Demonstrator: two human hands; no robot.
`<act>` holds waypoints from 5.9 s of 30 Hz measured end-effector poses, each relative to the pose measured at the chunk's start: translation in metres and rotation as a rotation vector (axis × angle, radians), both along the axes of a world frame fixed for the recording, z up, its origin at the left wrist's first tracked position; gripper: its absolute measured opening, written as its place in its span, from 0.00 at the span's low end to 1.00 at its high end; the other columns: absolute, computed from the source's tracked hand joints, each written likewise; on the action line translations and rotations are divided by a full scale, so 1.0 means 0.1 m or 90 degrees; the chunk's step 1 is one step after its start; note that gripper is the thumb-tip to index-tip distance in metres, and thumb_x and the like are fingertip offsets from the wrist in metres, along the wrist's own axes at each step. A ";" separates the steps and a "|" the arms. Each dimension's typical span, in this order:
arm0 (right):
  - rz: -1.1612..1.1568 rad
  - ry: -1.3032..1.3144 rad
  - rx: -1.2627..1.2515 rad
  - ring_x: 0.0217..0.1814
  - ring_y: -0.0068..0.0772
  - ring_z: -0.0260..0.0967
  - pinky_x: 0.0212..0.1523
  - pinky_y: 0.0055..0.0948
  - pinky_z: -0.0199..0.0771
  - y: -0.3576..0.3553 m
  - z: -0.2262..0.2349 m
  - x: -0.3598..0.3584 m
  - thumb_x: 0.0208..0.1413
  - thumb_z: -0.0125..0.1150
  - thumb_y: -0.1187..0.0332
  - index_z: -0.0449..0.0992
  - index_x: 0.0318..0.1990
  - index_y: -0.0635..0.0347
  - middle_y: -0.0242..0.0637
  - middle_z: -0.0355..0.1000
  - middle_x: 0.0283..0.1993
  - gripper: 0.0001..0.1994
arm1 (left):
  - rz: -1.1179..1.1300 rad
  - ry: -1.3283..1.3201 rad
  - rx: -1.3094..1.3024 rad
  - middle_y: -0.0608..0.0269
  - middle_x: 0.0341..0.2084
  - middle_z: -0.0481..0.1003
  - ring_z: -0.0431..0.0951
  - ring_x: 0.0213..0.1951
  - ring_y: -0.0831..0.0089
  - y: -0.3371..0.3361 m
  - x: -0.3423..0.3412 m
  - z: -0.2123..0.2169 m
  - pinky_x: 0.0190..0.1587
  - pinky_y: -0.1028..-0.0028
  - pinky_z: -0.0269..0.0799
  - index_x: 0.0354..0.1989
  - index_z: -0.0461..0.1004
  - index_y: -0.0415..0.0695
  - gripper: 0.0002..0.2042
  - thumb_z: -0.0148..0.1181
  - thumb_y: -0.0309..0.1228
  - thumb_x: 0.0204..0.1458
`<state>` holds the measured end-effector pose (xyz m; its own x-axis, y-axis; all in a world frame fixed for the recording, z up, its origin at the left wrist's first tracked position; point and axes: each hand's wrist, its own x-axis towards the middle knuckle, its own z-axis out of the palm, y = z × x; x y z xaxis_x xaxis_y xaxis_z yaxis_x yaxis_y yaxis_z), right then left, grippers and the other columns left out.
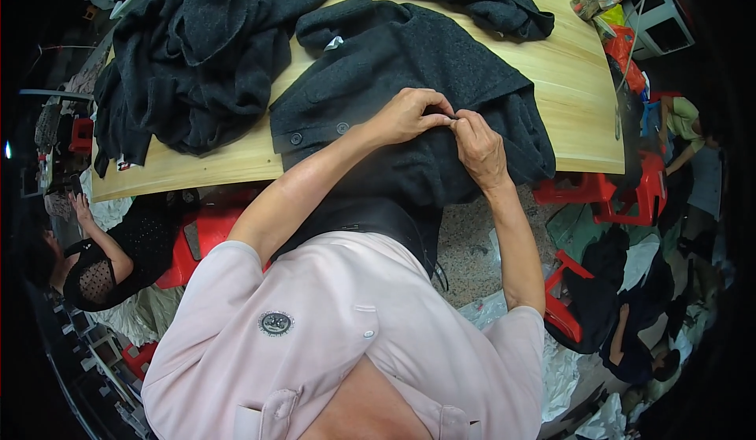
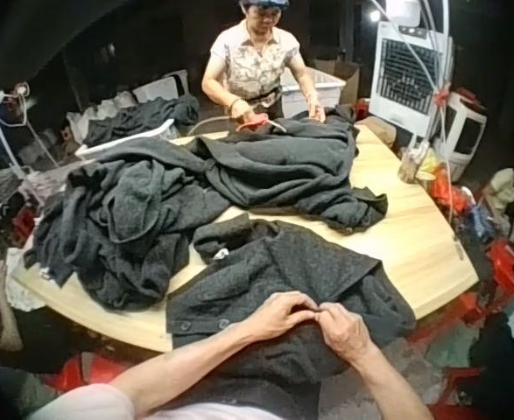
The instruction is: The person is buttoning up dark grey knitted cardigans at a processing table.
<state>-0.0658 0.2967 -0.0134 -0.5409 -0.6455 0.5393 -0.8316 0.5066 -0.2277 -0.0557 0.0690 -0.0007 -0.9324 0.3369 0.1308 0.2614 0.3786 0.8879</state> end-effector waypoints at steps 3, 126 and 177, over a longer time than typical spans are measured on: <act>-0.005 -0.003 0.000 0.45 0.45 0.82 0.41 0.37 0.87 -0.01 0.00 -0.01 0.63 0.62 0.80 0.73 0.39 0.63 0.44 0.78 0.44 0.04 | -0.007 -0.059 0.017 0.51 0.44 0.86 0.87 0.48 0.61 -0.02 -0.02 0.03 0.53 0.65 0.82 0.50 0.85 0.37 0.12 0.72 0.29 0.60; 0.177 0.058 -0.054 0.38 0.47 0.75 0.41 0.41 0.74 -2.90 2.08 -0.63 0.63 0.67 0.73 0.78 0.39 0.62 0.44 0.73 0.34 0.04 | 0.674 0.348 -0.054 0.44 0.48 0.85 0.85 0.55 0.51 -5.30 0.05 1.56 0.57 0.60 0.77 0.54 0.78 0.37 0.13 0.58 0.26 0.63; -0.509 -0.415 -0.669 0.83 0.48 0.59 0.81 0.40 0.56 0.41 0.47 -0.34 0.73 0.57 0.59 0.75 0.68 0.73 0.57 0.60 0.81 0.27 | 0.644 -0.153 0.702 0.67 0.60 0.78 0.75 0.61 0.72 -1.02 0.87 0.12 0.60 0.63 0.70 0.68 0.74 0.52 0.22 0.65 0.31 0.66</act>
